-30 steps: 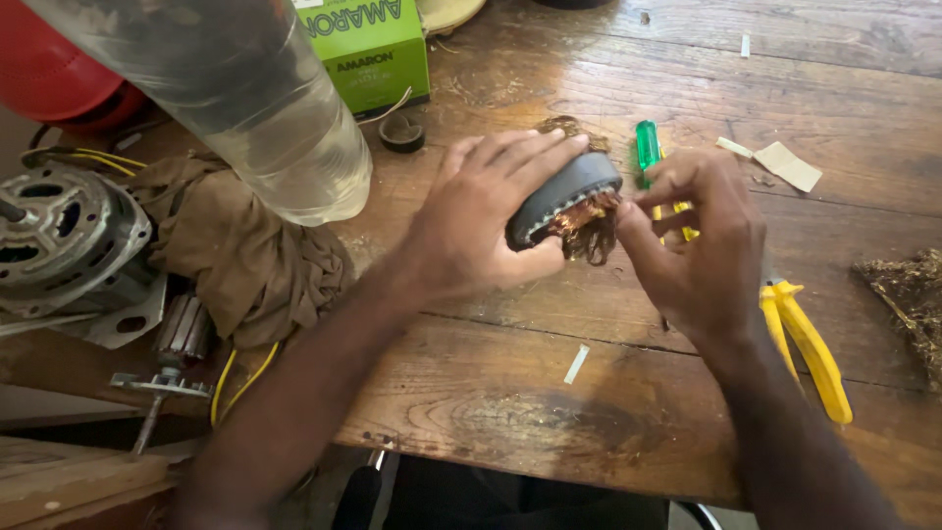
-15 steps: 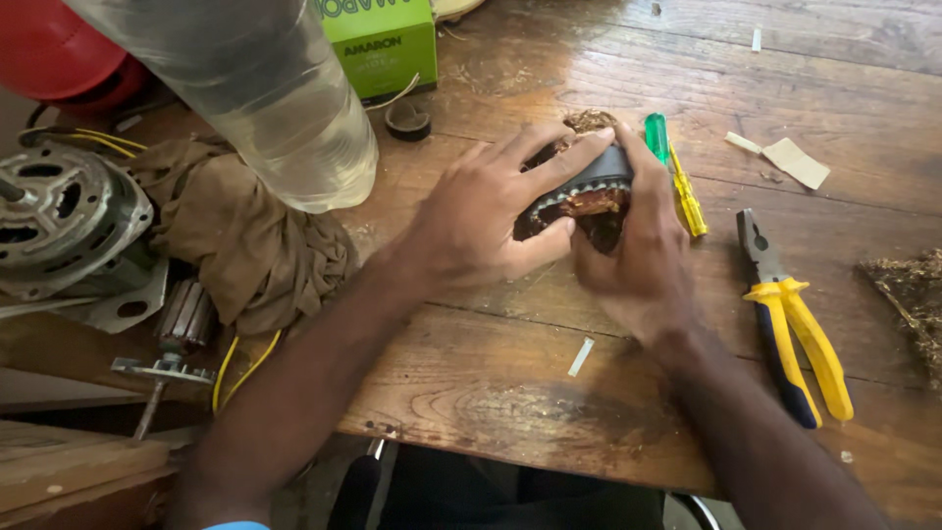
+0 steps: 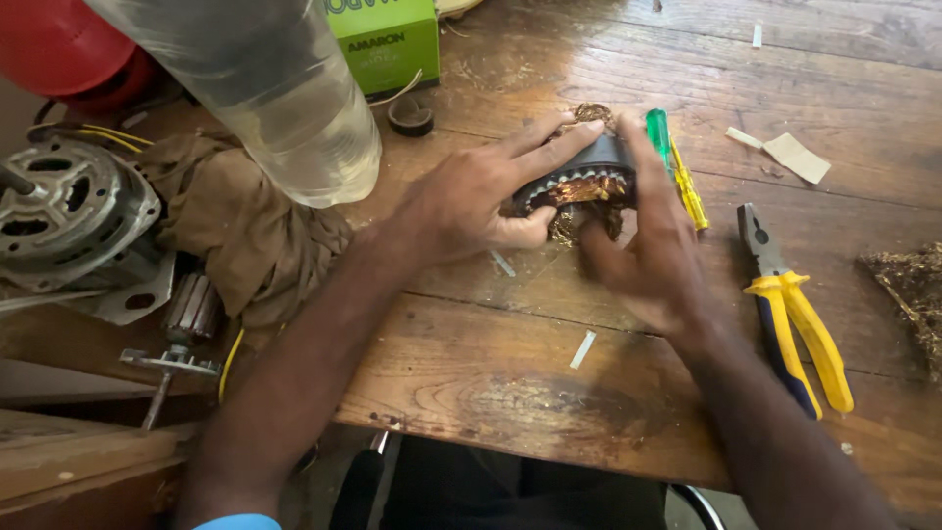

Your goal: The person holds an electric motor stator on a wooden workbench and uses screwdrivers and pliers to pry and pull copper windings out of the motor housing. They reposition the motor repeatedly, tear loose winding bundles by hand, and set the extracted copper coils on the bench beside the motor.

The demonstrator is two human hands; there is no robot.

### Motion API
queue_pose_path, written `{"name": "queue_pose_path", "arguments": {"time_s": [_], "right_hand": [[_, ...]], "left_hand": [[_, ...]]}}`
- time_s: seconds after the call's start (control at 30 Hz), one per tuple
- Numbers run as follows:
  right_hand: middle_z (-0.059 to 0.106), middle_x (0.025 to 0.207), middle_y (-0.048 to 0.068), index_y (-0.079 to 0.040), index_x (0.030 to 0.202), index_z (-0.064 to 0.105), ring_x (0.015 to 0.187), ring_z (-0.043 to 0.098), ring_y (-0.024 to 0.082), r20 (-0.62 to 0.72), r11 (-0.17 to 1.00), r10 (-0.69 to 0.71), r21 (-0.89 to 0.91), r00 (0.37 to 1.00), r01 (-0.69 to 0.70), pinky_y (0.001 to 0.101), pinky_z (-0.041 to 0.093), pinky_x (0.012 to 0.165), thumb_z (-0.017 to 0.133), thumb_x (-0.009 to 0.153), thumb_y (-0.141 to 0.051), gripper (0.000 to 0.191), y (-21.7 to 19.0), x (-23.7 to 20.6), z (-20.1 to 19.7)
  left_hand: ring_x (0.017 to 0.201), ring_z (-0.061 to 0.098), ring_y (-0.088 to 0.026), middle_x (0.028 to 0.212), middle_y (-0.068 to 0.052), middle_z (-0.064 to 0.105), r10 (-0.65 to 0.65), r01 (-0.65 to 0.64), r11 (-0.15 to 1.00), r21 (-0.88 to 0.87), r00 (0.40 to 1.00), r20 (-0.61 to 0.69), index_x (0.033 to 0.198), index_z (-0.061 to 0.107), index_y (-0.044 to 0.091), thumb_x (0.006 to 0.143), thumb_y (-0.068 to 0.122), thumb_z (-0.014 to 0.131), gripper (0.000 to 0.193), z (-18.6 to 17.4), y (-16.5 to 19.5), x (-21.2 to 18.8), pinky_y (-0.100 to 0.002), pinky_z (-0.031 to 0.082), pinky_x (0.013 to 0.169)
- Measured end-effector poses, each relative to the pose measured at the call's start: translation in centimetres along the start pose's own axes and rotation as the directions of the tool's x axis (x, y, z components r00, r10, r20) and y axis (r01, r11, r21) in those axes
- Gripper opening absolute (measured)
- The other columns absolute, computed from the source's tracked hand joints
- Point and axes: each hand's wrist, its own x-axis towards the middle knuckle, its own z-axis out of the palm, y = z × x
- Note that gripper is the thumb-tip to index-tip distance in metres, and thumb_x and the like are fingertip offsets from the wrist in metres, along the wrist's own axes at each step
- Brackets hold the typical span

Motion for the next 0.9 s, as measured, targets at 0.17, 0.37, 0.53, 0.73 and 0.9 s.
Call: {"name": "queue_pose_path", "arguments": {"time_s": [0.17,0.37,0.53,0.73,0.9], "right_hand": [[0.031,0.154,0.024,-0.005,0.133,0.045,0.136,0.044,0.040,-0.148,0.930,-0.328,-0.222,0.933,0.292,0.0409,0.052,0.106,0.082,0.094,-0.015,0.054,0.4,0.1,-1.9],[0.037,0.151,0.015,-0.009,0.096,0.076,0.139,0.041,0.031,0.034,0.764,-0.520,-0.428,0.854,0.482,0.0493,0.044,0.111,0.089,0.084,-0.024,0.023,0.1,-0.3,-1.7],[0.030,0.158,0.016,-0.009,0.100,0.078,0.146,0.031,0.034,0.147,0.759,-0.331,-0.545,0.932,0.356,0.0504,0.036,0.120,0.086,0.087,-0.033,0.029,-1.0,-0.5,-0.3],[0.017,0.164,0.015,-0.003,0.117,0.074,0.154,0.020,0.034,0.140,0.725,-0.186,-0.648,0.972,0.232,0.0509,0.032,0.129,0.079,0.094,-0.035,0.040,-1.7,-0.8,0.9],[0.010,0.163,0.016,-0.004,0.110,0.072,0.154,0.011,0.037,0.153,0.762,-0.105,-0.623,0.983,0.179,0.0555,0.026,0.124,0.076,0.093,-0.038,0.038,-1.9,-0.9,1.3]], "left_hand": [[0.113,0.072,-0.037,0.166,-0.018,0.041,0.019,-0.019,1.000,-0.021,1.000,-0.004,0.164,0.028,0.036,0.085,0.032,0.068,0.088,-0.3,0.1,-0.2,-0.044,0.060,0.100],[0.114,0.073,-0.029,0.149,-0.017,0.058,-0.046,0.032,0.965,-0.259,0.998,-0.048,0.160,0.042,0.022,0.098,0.047,0.062,0.070,-0.9,0.7,-0.5,-0.039,0.063,0.097],[0.119,0.064,-0.028,0.125,-0.015,0.065,-0.234,0.173,0.938,-0.299,0.955,-0.182,0.129,0.061,0.006,0.090,0.065,0.065,0.072,0.4,0.8,0.5,-0.042,0.053,0.102],[0.127,0.050,-0.034,0.132,-0.019,0.057,-0.363,0.333,0.918,-0.214,0.924,-0.120,0.121,0.069,-0.002,0.084,0.066,0.069,0.078,1.8,0.0,1.0,-0.048,0.044,0.104],[0.112,0.063,-0.028,0.121,-0.020,0.063,-0.377,0.312,0.897,-0.313,0.909,-0.175,0.122,0.067,-0.006,0.081,0.058,0.078,0.076,1.7,0.0,0.8,-0.038,0.055,0.093]]}}
